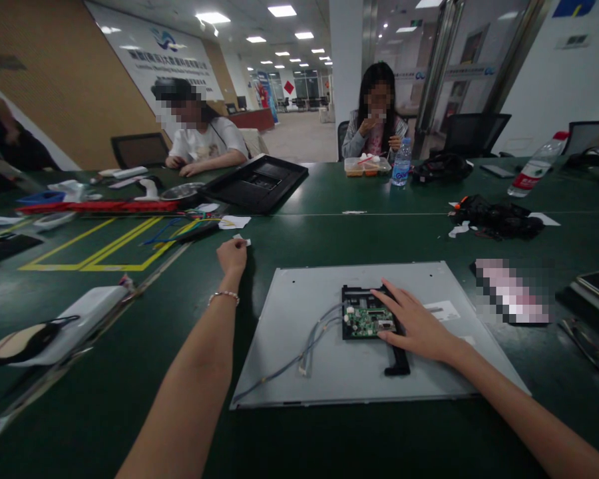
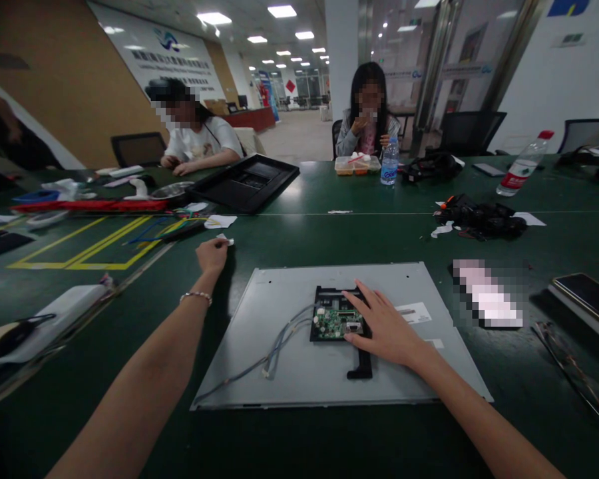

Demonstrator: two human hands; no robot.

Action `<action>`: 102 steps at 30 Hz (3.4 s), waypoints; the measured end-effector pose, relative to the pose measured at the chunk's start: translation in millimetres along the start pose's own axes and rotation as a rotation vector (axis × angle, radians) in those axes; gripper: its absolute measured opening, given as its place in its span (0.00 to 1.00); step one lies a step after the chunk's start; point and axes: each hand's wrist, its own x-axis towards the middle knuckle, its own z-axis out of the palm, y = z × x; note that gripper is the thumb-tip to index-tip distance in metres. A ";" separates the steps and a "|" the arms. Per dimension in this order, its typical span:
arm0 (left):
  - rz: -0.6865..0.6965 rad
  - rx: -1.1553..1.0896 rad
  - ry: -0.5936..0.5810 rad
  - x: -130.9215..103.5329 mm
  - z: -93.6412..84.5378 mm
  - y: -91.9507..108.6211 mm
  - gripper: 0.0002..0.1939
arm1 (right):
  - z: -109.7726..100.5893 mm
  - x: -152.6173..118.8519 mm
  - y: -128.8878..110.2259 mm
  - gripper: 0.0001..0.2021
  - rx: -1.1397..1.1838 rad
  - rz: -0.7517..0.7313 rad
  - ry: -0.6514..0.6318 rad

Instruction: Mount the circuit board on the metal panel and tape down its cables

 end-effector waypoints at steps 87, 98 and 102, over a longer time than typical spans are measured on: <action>1.186 -0.320 -0.115 -239.0 -88.9 235.2 0.12 | 3.2 -3.1 21.7 0.13 0.971 0.318 0.466; 1.072 0.310 -0.305 -212.3 -101.6 164.9 0.08 | 1.6 -9.6 47.1 0.16 0.841 0.326 0.611; 0.981 0.298 -0.358 -217.1 -98.9 155.3 0.08 | 5.2 -10.0 50.4 0.16 0.659 0.322 0.607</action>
